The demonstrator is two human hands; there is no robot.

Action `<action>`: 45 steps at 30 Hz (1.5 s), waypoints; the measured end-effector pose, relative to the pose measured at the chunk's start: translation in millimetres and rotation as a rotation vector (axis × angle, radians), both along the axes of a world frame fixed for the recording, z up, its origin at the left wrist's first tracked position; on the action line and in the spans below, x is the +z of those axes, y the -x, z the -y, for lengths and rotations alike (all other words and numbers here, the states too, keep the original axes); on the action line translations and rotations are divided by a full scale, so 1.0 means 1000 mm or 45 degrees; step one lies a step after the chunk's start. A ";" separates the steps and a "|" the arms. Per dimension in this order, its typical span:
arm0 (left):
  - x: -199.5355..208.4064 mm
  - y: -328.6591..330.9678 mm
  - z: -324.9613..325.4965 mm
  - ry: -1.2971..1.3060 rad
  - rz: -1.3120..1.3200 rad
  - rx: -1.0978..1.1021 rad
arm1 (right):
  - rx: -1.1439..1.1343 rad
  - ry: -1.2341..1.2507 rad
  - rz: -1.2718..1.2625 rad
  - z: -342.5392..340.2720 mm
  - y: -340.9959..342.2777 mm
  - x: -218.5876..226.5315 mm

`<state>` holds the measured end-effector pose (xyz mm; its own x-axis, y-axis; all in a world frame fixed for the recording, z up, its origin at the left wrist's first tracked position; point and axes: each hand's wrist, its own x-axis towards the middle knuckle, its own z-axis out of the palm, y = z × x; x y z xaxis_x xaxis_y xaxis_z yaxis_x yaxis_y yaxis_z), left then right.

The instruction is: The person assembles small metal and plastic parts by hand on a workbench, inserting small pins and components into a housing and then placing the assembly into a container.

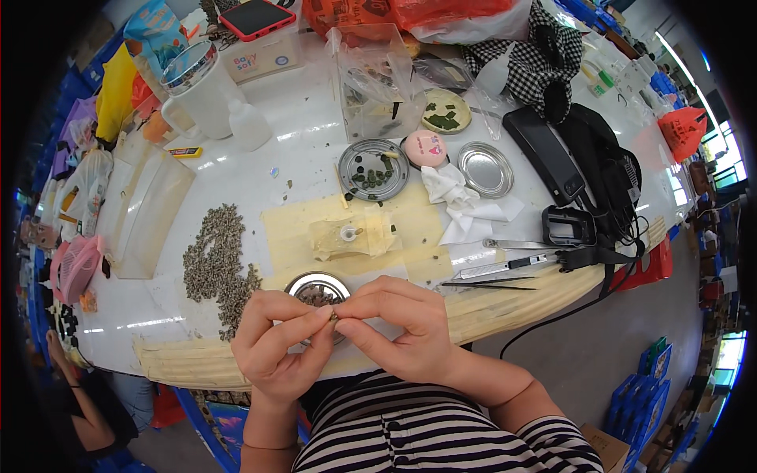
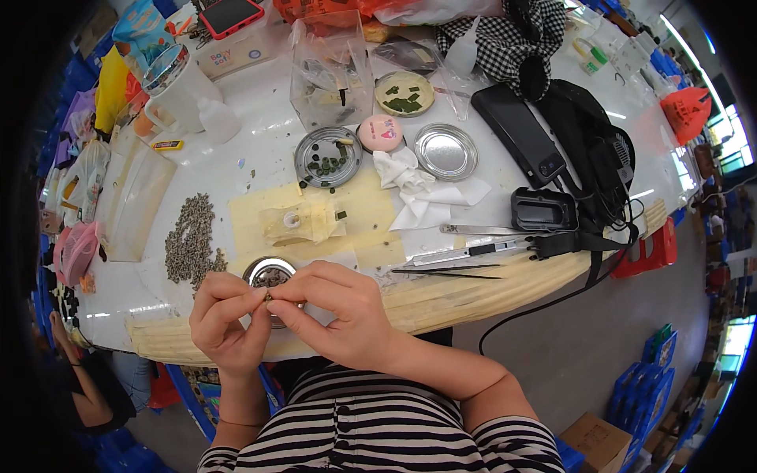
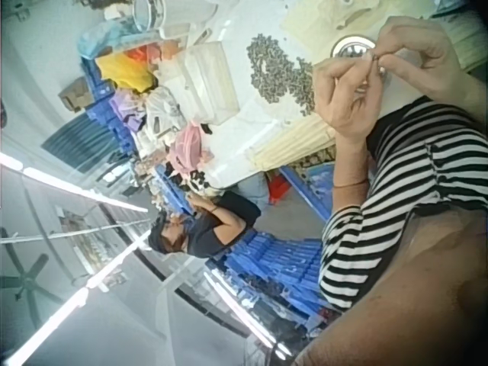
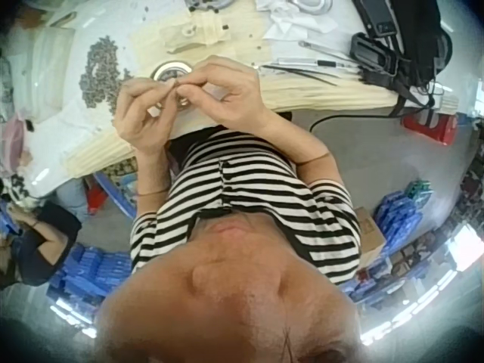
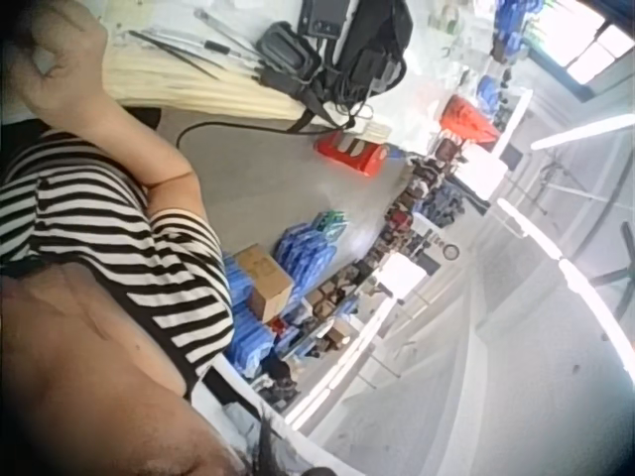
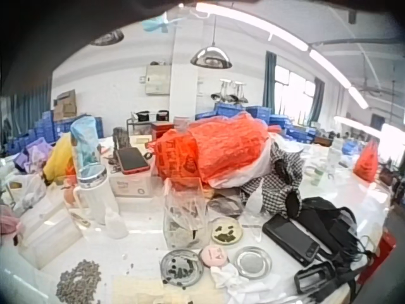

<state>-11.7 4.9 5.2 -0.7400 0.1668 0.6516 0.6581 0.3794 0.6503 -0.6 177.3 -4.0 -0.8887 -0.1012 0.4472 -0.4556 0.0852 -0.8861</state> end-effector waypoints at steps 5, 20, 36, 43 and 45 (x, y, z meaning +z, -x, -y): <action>-0.001 0.002 0.000 0.025 -0.028 -0.031 | -0.005 -0.014 0.006 -0.001 0.000 0.002; -0.003 0.001 0.003 0.068 -0.078 -0.058 | 0.066 0.079 0.213 -0.004 -0.001 0.005; -0.003 0.002 -0.003 0.078 -0.067 0.019 | 0.867 0.607 -0.545 -0.025 -0.015 0.090; -0.002 0.003 -0.002 0.077 -0.074 0.018 | 0.867 0.634 -0.529 -0.030 -0.020 0.089; -0.003 0.002 -0.003 0.073 -0.076 0.018 | 0.861 0.639 -0.529 -0.027 -0.020 0.089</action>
